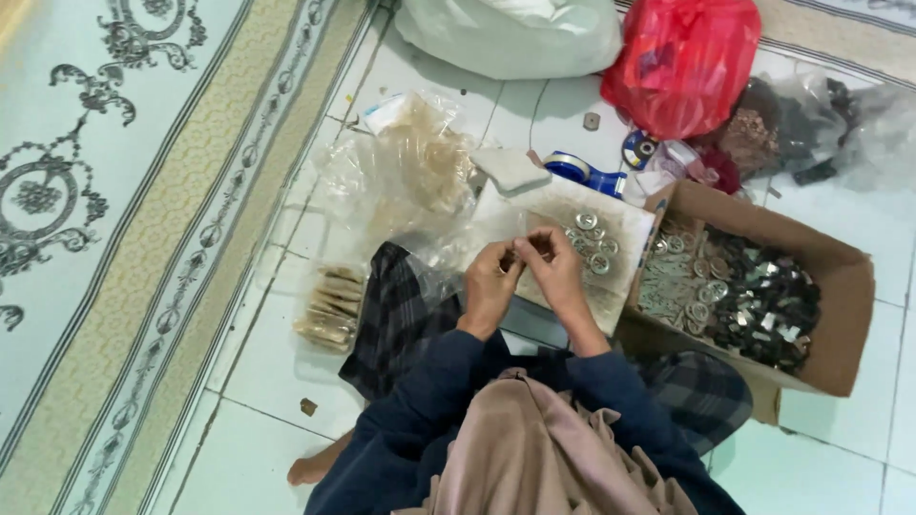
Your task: Packaging small decorative metal pieces into plastic bags by hand
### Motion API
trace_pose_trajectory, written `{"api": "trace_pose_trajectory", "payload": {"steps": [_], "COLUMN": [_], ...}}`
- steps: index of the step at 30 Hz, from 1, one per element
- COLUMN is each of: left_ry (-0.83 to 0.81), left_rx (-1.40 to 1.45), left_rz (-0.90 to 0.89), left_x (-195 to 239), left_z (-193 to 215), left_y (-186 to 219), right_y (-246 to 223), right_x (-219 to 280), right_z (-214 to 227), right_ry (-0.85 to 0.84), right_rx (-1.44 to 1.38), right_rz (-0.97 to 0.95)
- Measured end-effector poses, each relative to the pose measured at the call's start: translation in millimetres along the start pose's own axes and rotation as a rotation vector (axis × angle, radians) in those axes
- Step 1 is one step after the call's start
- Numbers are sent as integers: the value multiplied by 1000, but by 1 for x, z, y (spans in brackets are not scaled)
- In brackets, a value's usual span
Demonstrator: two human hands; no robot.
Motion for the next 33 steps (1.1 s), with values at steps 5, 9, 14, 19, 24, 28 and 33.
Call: {"api": "trace_pose_trajectory", "payload": {"steps": [5,9,14,19,24,28,33], "left_ry": [-204,-270,-266,-372,-461,-465,-359], "left_rx": [40,162,112,95,82,35,69], "left_rz": [140,371,393,372,305,310,333], "left_x": [13,20,27,29,18,5,-6], "left_z": [-30,-48,-46,-48,-41,-25,-34], "left_y": [-25,-80,-62,-62,-53,-30,-21], "right_y": [28,36,55,61,88,79,117], "right_x": [19,36,60,68,58,21,-52], "right_z": [33,47,41,48,65,89,112], "right_ry": [97,108,32,-43,-75,16,226], "right_rx": [96,63,129,36,-175,-196,319], "right_rz": [-67,-95,-146,-206,-228,-282,-175]}}
Point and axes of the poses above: each hand's wrist, its own x-axis away from the middle knuckle, its own z-axis out of the back of the hand, y = z × x, the point moved 4 cm from there along -x, towards the middle knuckle, and after that the axes turned 3 degrees about y, right-handed, at the moved point
